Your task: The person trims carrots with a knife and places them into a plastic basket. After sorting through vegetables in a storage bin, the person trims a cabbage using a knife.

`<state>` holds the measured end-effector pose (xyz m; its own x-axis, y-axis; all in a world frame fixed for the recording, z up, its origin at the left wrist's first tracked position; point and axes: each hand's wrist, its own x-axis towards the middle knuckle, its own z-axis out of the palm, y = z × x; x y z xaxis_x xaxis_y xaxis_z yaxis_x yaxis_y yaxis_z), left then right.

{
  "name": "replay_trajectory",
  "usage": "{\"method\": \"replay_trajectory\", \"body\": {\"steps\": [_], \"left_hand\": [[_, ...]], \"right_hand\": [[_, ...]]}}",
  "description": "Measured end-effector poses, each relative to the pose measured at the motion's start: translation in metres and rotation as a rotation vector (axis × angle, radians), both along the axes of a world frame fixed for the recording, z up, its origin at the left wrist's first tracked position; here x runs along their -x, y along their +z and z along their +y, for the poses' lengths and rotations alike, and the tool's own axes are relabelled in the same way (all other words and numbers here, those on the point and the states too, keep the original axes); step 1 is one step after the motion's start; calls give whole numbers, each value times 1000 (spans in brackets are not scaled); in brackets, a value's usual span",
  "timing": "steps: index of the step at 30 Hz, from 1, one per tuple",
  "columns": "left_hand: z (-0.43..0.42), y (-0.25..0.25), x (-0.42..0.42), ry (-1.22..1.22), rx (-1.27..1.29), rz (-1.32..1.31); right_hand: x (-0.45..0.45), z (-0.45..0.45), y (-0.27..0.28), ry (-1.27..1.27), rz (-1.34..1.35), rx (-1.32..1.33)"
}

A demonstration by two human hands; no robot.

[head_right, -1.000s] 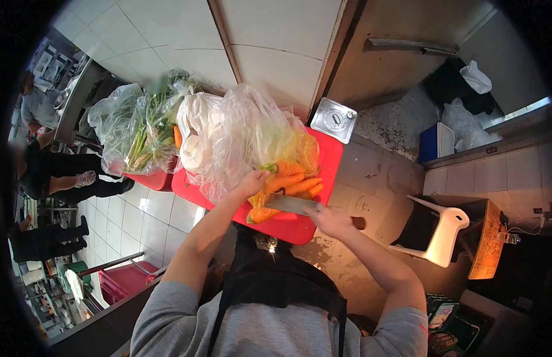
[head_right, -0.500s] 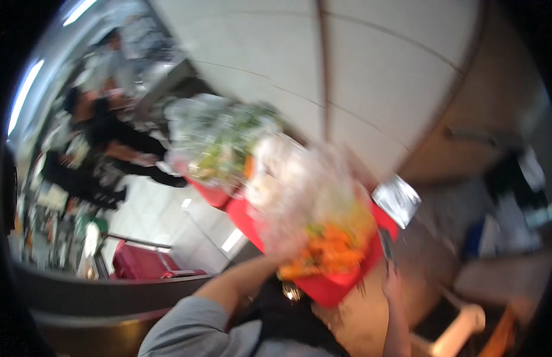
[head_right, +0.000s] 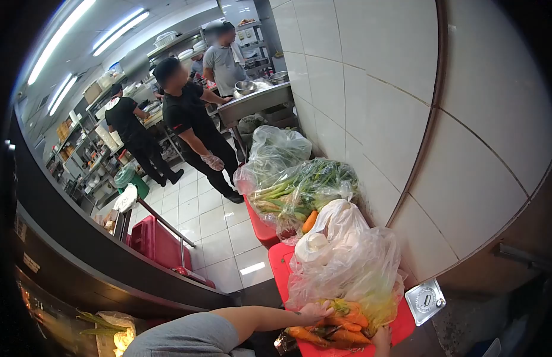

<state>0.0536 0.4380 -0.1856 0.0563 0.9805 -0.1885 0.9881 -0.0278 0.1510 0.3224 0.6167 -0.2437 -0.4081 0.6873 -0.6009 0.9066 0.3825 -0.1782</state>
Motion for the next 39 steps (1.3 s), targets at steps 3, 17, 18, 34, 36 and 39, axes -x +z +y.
{"method": "replay_trajectory", "body": {"steps": [3, 17, 18, 34, 36, 39], "left_hand": [[3, 6, 1, -48, -154, -103], [29, -34, 23, -164, -132, -234], [31, -37, 31, -101, -177, -200], [38, -33, 150, 752, 43, -701], [29, -38, 162, 1001, 41, -796], [39, -42, 174, 1234, -10, -938]], "right_hand": [[8, -13, 19, -250, 184, -247], [130, -143, 25, -212, 590, -378], [124, -144, 37, -227, 558, -399], [29, -166, -11, -1516, 971, 153], [4, -175, -1, -1621, 689, 9], [-79, -193, 0, -1728, 505, 58]]}}
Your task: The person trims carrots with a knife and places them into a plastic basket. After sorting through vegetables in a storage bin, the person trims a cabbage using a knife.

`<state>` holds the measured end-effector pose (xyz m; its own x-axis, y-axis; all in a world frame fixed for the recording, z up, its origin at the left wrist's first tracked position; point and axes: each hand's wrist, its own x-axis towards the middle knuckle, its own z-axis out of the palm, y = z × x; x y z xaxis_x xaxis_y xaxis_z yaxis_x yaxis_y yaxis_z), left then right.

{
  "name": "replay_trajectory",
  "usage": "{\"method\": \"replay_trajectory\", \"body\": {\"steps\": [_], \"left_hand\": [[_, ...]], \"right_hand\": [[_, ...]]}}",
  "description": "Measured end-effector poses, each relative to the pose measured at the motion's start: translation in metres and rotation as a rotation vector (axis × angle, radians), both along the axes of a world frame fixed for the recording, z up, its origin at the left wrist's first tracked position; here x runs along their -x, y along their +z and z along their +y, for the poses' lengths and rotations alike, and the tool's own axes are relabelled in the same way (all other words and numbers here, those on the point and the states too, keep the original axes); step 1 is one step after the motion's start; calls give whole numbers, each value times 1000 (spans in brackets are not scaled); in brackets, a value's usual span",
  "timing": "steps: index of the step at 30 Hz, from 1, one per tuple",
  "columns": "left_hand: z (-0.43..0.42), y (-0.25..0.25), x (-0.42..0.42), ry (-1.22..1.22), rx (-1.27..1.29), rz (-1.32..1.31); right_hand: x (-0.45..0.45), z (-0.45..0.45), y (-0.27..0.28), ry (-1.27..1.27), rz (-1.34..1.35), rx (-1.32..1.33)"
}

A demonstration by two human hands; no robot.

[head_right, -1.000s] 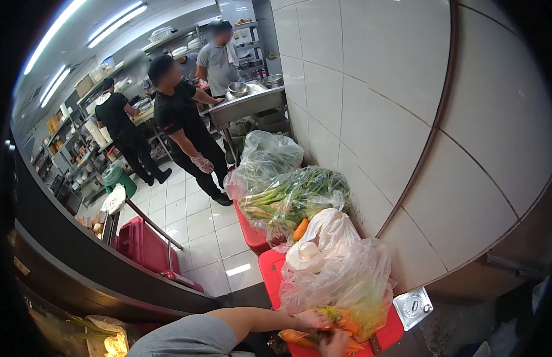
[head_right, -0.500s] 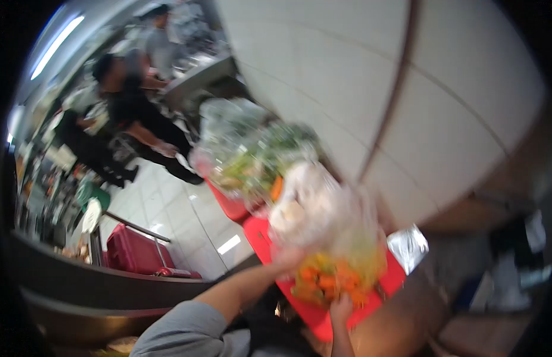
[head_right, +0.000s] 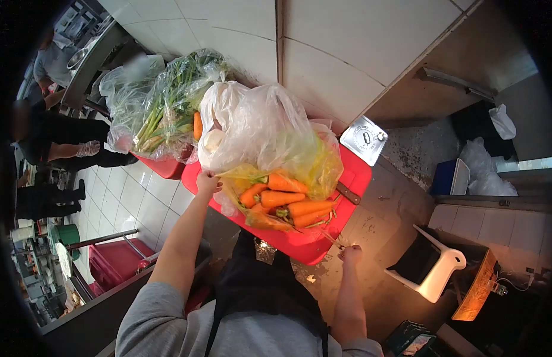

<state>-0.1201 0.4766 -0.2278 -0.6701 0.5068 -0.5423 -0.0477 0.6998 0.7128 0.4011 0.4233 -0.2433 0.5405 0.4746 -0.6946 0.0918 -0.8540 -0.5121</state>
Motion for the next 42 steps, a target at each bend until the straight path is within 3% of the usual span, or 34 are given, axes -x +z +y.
{"method": "replay_trajectory", "body": {"steps": [3, 5, 6, 7, 8, 9, 10, 12, 14, 17, 18, 20, 23, 25, 27, 28, 29, 31, 34, 37, 40, 42], "left_hand": [[5, -7, -17, 40, -111, -166], [4, -4, -38, -124, -103, -105], [-5, -3, -49, -204, -96, -70], [-26, 3, -71, -181, -274, 84], [-56, 8, -91, -157, -452, 239], [-91, 7, -99, -329, -360, 561], [-129, -13, -124, -221, -250, 633], [-183, -46, -172, -33, 243, 357], [-150, 12, -178, 476, 325, -695], [-148, -69, -183, 334, 96, -754], [-129, -56, -185, 407, 230, -736], [-137, -101, -176, 346, 268, -823], [-146, -71, -173, 50, 257, -759], [-137, -5, -162, -442, 348, -664], [-122, 36, -161, -925, 493, -438], [-126, 42, -171, -958, 421, -142], [-130, 49, -186, -975, 346, 154], [-100, 80, -207, -775, -311, 171], [-52, 98, -223, -871, -590, 345], [-35, 67, -220, -872, -736, -338], [-32, 61, -218, -485, -685, -474], [-32, 66, -209, -276, -689, -679]], "right_hand": [[12, 8, -9, 225, 266, -170], [37, 28, -37, 815, -29, -287], [76, 36, 0, 924, -246, -481], [125, 41, 58, 1019, -466, -673], [157, 41, 81, 1191, -419, -623], [174, 39, 92, 1360, -370, -561], [176, 38, 80, 1429, -446, -528], [179, 46, 47, 1569, -613, -474], [179, 65, 55, 1614, -457, -370], [162, 83, 60, 1751, -327, -328], [156, 86, 50, 1794, -382, -352], [151, 95, 26, 1877, -500, -423], [162, 108, 40, 1920, -483, -386], [161, 114, 66, 1827, -366, -414], [155, 121, 94, 1603, -189, -537], [152, 120, 111, 1537, -112, -607], [150, 119, 129, 1469, -32, -674], [149, 111, 155, 1398, 116, -717], [154, 86, 176, 1399, 244, -709], [150, 87, 170, 1375, 368, -872], [113, 123, 123, 843, 610, -707], [74, 152, 66, 1011, -60, -626]]}}
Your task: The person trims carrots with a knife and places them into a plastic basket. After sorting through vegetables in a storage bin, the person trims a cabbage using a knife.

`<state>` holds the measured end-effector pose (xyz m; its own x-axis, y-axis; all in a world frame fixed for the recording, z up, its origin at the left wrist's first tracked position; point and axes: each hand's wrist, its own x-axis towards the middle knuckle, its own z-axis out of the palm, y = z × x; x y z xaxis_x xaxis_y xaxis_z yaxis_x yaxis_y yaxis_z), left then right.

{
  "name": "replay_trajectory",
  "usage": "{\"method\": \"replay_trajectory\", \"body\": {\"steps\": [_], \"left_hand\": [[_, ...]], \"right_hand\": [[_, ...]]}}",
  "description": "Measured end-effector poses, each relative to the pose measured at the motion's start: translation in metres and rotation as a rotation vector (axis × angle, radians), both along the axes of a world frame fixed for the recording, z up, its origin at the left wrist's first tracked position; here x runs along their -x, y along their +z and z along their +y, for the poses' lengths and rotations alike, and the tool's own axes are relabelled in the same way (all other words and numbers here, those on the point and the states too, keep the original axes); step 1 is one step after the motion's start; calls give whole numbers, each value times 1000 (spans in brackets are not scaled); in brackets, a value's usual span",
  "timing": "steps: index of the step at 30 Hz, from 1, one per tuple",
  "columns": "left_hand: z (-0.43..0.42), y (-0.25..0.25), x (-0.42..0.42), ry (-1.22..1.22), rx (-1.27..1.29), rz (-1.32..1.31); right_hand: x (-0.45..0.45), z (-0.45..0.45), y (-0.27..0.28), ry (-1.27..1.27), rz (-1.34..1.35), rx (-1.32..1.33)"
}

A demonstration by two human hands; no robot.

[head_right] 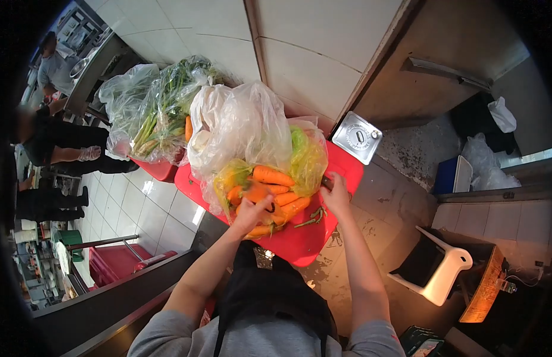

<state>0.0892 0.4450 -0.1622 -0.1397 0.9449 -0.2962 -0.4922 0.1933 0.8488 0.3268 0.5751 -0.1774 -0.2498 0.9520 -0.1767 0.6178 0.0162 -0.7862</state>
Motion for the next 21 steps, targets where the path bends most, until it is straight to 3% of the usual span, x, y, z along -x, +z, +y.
{"method": "replay_trajectory", "body": {"steps": [2, 5, 8, 11, 14, 15, 17, 18, 19, 21], "left_hand": [[4, 9, 15, 104, 82, -244], [9, 28, 44, 157, -38, -625], [15, 49, 74, 238, 3, -347], [1, 68, 92, 57, 87, -91], [-29, 49, 98, -203, 223, 57], [-39, 47, 95, -226, 305, 170], [-57, 33, 94, -155, 293, 267], [-67, 17, 96, -122, 286, 318], [-81, -37, 111, -45, 227, 598], [-85, -69, 126, 41, 260, 891]], "right_hand": [[-15, 7, -27, -17, -648, 82], [-32, 7, -68, 147, -738, 24], [-26, 13, -85, 136, -789, 35], [-32, 26, -93, 346, -573, 290], [-36, 5, -50, 308, -426, 415], [-46, -8, -45, 267, -473, 319], [-72, -38, -28, 198, -385, 194], [-74, -53, 6, 104, -290, 313], [-75, -68, 33, 10, -196, 429], [-108, -107, 22, -224, 239, 640]]}}
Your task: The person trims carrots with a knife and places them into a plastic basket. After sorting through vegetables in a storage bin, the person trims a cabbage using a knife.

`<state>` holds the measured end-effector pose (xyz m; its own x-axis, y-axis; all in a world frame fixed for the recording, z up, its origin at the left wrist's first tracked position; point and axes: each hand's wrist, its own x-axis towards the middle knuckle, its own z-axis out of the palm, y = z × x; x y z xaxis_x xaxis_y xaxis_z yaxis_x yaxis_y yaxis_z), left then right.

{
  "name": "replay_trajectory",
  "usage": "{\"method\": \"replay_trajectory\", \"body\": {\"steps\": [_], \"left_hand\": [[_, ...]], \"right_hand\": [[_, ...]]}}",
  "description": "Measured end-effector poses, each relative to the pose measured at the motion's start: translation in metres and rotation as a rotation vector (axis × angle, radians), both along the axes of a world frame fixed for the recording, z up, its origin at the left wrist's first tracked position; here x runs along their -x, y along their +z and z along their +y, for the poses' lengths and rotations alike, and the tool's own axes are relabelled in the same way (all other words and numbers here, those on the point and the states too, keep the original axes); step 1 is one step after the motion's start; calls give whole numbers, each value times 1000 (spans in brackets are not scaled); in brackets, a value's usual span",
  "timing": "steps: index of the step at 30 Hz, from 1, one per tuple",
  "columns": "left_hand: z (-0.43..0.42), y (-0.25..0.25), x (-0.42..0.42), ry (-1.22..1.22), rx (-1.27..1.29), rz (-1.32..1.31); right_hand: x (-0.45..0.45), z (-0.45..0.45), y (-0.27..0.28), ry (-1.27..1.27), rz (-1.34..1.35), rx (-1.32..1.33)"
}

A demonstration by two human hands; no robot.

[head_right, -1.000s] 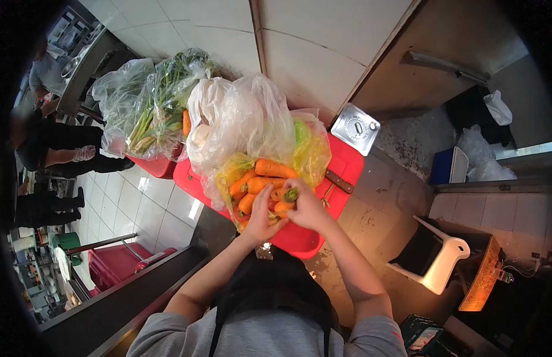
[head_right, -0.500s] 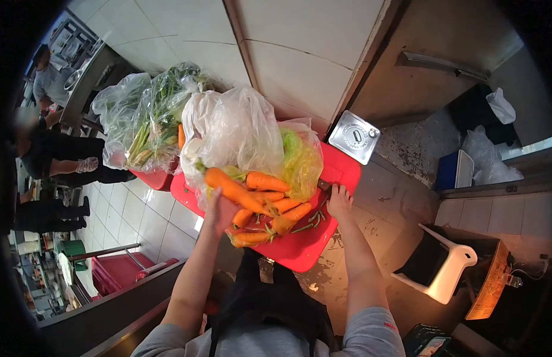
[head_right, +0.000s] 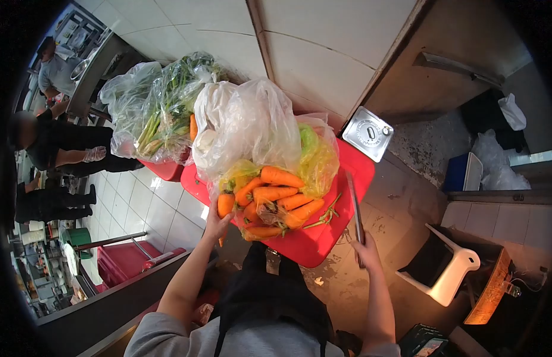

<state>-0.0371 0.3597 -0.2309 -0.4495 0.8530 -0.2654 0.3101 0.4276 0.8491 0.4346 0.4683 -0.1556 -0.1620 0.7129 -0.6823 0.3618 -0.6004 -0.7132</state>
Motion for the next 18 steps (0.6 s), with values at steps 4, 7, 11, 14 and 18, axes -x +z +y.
{"method": "replay_trajectory", "body": {"steps": [4, 7, 11, 14, 18], "left_hand": [[8, -1, -24, 105, 30, -105], [-6, -41, -57, 181, -42, -490], [6, -28, -97, 318, -116, -483], [15, -55, -121, 335, -186, -581], [44, -100, -166, 135, -294, -391]], "right_hand": [[5, -72, 43, -290, 397, 214], [8, -121, 14, -73, 175, 210], [47, -132, 12, 116, -11, 193], [57, -121, -1, 91, -42, 72], [58, -90, -25, 53, -104, -120]]}}
